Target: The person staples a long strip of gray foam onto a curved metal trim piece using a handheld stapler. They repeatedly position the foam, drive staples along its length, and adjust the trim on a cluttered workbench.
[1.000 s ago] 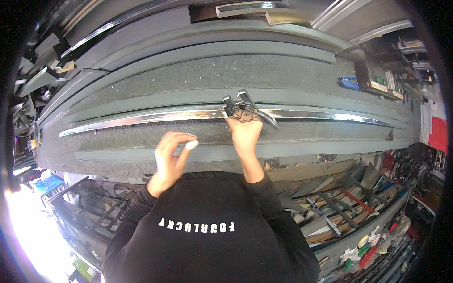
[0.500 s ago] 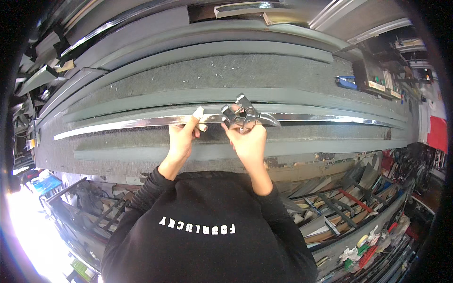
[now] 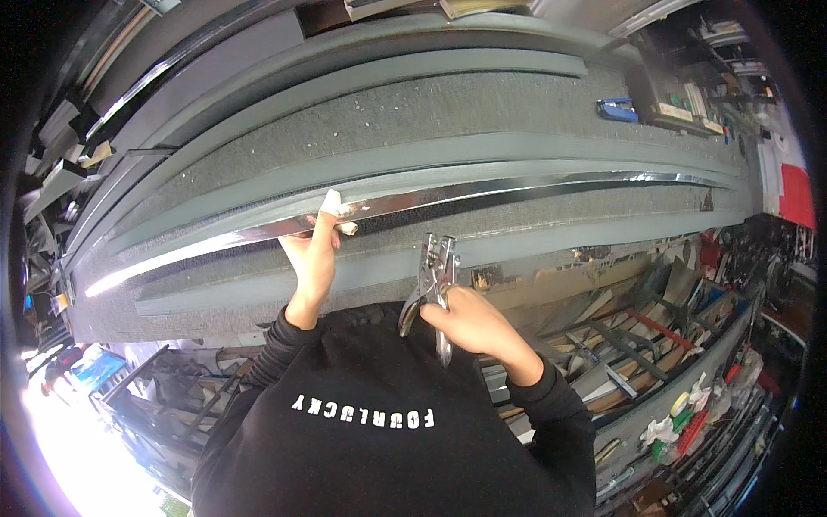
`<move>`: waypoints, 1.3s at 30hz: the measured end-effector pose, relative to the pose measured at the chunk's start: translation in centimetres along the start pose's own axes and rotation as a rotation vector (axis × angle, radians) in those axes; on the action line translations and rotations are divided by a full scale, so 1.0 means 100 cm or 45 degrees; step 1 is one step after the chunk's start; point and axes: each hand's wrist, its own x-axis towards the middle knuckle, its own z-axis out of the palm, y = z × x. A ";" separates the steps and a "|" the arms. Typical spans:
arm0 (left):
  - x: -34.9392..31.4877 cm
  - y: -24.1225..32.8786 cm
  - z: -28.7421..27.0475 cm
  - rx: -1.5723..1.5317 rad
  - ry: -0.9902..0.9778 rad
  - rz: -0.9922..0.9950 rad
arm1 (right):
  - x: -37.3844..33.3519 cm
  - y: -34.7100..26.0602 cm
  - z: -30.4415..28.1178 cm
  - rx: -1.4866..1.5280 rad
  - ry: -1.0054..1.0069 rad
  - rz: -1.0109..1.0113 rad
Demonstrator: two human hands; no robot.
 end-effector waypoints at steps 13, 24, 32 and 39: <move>-0.007 0.010 -0.001 -0.012 -0.058 -0.076 | 0.025 -0.022 0.038 0.377 0.076 -0.258; -0.023 0.010 -0.012 0.040 -0.087 -0.235 | 0.038 -0.034 0.047 0.581 0.171 -0.221; -0.032 0.019 -0.007 -0.025 -0.052 -0.214 | 0.040 -0.029 0.056 0.751 0.163 -0.215; -0.037 0.032 -0.011 0.085 -0.107 -0.237 | 0.049 -0.010 0.067 0.337 0.512 -0.412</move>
